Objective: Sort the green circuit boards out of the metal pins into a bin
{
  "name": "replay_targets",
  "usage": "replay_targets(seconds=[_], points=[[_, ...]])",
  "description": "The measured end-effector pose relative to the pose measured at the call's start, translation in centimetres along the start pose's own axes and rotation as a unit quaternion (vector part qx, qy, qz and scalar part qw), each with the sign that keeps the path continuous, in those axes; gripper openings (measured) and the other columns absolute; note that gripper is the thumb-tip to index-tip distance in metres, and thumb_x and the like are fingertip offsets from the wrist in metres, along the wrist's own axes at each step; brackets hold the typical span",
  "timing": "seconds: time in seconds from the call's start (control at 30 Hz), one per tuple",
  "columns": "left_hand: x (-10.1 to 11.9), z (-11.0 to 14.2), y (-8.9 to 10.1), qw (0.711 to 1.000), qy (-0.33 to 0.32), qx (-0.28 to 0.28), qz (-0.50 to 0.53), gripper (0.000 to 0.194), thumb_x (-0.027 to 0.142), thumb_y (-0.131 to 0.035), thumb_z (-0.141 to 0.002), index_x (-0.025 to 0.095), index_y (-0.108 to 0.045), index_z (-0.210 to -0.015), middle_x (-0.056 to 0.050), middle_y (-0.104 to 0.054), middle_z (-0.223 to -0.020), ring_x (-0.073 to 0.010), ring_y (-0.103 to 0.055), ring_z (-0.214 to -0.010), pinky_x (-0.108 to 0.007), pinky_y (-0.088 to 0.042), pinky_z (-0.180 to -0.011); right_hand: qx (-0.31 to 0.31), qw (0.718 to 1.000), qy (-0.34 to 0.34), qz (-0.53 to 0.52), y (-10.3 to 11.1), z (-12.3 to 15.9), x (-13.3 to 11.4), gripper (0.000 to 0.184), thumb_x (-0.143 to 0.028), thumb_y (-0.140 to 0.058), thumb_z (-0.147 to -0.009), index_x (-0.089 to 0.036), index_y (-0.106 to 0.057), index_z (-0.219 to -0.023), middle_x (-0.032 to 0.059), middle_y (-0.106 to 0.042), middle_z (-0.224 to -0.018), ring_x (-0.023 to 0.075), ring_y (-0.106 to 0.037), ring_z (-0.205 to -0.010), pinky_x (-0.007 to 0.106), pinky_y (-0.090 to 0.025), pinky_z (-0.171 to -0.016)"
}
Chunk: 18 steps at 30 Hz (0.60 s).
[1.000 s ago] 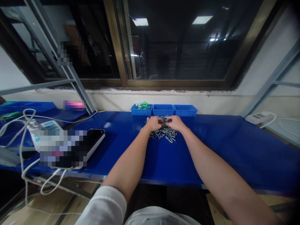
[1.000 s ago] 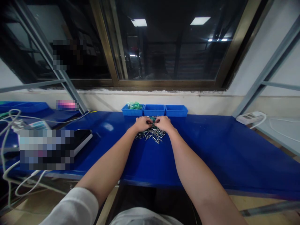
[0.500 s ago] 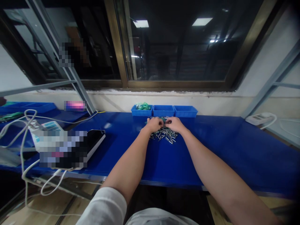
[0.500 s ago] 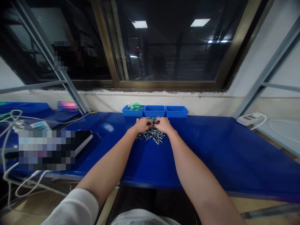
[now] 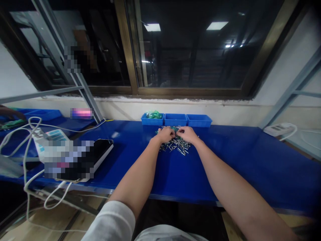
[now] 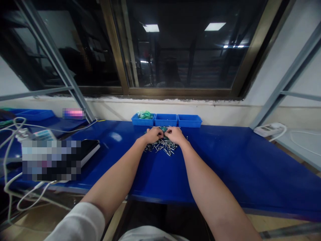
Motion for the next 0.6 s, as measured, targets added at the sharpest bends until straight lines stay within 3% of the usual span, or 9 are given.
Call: replay_targets(seconds=[0.3,0.6], points=[[-0.03,-0.34,-0.1,0.995,0.012,0.085,0.055,0.021,0.027,-0.042,-0.084,0.021,-0.062,-0.088,-0.005,-0.065,-0.095,-0.0214,-0.057,-0.093,-0.036,-0.037,-0.084,0.015,0.993,0.077,-0.083,0.22,0.0,-0.38,0.015,-0.03,-0.057,-0.071,-0.017,-0.066,-0.072,0.0027,-0.067,-0.073,0.0157,-0.056,-0.069,0.027,-0.04,-0.066],[-0.15,-0.55,-0.06,0.964,-0.02,0.145,0.22,0.02,0.026,-0.056,-0.077,0.015,-0.063,-0.093,-0.004,-0.068,-0.087,-0.014,-0.06,-0.078,-0.024,-0.046,-0.073,0.062,0.995,0.032,-0.077,0.34,-0.45,0.44,0.03,-0.039,-0.048,-0.078,-0.016,-0.062,-0.064,0.0023,-0.062,-0.06,0.0144,-0.052,-0.057,0.027,-0.037,-0.057]])
Point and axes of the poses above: each hand's wrist, its own z-axis away from the middle knuckle, its own y-axis out of the back of the hand, x = y × z, the point moved 1 cm from there along -z, towards the middle knuckle
